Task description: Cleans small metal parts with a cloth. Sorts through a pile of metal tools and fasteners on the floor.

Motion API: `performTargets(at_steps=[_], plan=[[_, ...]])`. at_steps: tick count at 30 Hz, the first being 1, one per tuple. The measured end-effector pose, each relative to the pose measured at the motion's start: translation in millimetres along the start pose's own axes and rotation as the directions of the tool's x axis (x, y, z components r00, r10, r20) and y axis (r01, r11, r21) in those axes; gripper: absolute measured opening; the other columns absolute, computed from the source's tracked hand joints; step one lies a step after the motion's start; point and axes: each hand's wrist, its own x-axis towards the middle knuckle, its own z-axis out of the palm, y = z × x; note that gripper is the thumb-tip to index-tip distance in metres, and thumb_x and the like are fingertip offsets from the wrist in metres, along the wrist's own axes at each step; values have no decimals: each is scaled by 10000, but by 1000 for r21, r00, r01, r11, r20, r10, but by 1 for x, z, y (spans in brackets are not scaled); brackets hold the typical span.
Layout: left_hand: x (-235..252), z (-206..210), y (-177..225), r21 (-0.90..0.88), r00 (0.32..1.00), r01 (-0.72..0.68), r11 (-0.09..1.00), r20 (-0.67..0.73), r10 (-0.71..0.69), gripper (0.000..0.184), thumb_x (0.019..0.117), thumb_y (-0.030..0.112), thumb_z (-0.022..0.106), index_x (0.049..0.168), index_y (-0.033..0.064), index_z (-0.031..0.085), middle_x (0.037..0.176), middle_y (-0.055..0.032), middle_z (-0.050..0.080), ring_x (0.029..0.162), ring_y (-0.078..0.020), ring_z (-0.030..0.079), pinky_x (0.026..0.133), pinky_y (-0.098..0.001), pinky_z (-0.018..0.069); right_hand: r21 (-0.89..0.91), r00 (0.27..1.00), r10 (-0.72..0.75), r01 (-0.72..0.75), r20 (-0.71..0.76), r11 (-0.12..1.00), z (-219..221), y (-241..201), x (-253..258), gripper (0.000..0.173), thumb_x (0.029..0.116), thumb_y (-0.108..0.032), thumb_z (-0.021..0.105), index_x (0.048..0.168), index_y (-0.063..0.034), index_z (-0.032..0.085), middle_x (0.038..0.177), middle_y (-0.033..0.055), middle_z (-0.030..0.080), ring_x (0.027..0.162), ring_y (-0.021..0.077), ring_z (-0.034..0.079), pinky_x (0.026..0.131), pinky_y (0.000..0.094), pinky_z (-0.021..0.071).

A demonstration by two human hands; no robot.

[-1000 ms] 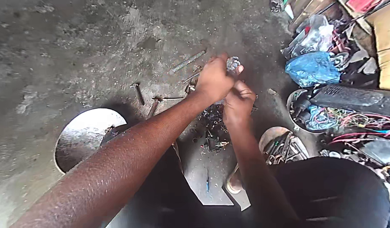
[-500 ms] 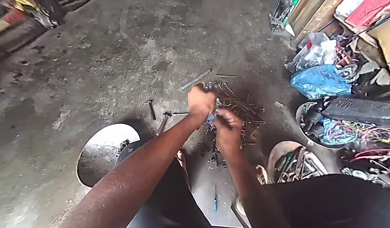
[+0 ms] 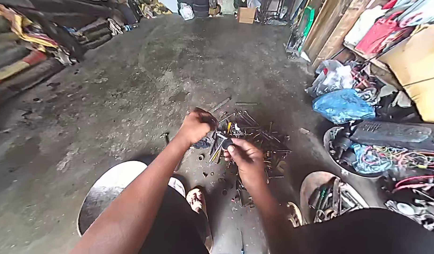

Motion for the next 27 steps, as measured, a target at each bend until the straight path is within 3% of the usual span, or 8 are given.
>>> performTargets(at_steps=[3, 4, 6, 8, 14, 20, 23, 27], plan=[[-17, -3, 8, -43, 990, 88, 995, 113, -83, 619, 993, 638, 494, 746, 115, 711, 735, -45, 703, 678, -182, 661, 640, -444, 546, -75, 999, -37, 35, -33, 997, -4, 5, 1, 279, 942, 55, 643, 1220, 70, 641, 933, 194, 724, 739, 244, 724, 689, 375, 648], [-24, -2, 13, -67, 986, 94, 993, 144, -83, 682, 1022, 653, 399, 749, 104, 697, 702, -48, 689, 635, -171, 645, 598, -405, 532, -96, 998, -52, 47, -44, 994, -7, 4, 2, 240, 936, 59, 646, 1176, 72, 631, 918, 187, 724, 732, 242, 726, 685, 372, 649], [-33, 0, 16, -121, 978, -16, 993, 207, 41, 427, 1086, 403, 461, 956, 113, 747, 779, -32, 705, 670, -132, 639, 628, -340, 541, -137, 996, -79, 73, -43, 988, -11, 1, 5, 184, 927, 58, 657, 1110, 69, 645, 895, 168, 727, 714, 231, 723, 671, 363, 647], [-38, 4, 14, -184, 949, -112, 977, 271, 160, 198, 999, 174, 662, 1182, 120, 717, 829, -44, 696, 693, -125, 639, 641, -299, 557, -188, 992, -122, 113, -37, 976, -14, 0, 8, 169, 927, 47, 669, 1096, 49, 682, 895, 149, 734, 712, 212, 720, 663, 346, 644], [-51, 28, 28, -296, 983, -103, 950, 117, 143, 49, 908, 74, 771, 954, 63, 784, 826, -44, 747, 707, -109, 680, 664, -287, 586, -124, 973, -214, 202, -90, 971, -11, 4, 7, 218, 916, 45, 688, 1134, 46, 708, 921, 156, 738, 757, 215, 724, 703, 361, 645], [-55, 58, 42, -577, 995, -8, 816, -88, -52, 35, 881, 72, 793, 911, 53, 790, 875, -72, 740, 779, -145, 678, 717, -325, 583, 243, 993, 120, -120, 16, 962, 12, 17, -12, 672, 840, -80, 787, 1449, -7, 511, 1301, 185, 623, 1102, 265, 665, 917, 453, 604], [-53, 62, 44, -589, 984, -68, 806, -173, -44, 24, 898, 82, 772, 909, 71, 790, 987, -68, 735, 905, -177, 688, 791, -362, 597, 193, 997, 71, -63, -37, 979, 12, 15, -13, 504, 775, 69, 769, 1257, 56, 623, 1166, 187, 670, 1007, 238, 686, 844, 384, 619], [-45, 44, 43, -657, 974, -40, 753, -192, -116, 82, 999, 68, 645, 983, -4, 681, 913, -127, 735, 796, -221, 730, 761, -393, 633, 153, 975, 54, -21, -214, 988, -17, 7, 3, 547, 762, 52, 768, 1275, 55, 577, 1077, 206, 684, 921, 276, 706, 740, 442, 636]])
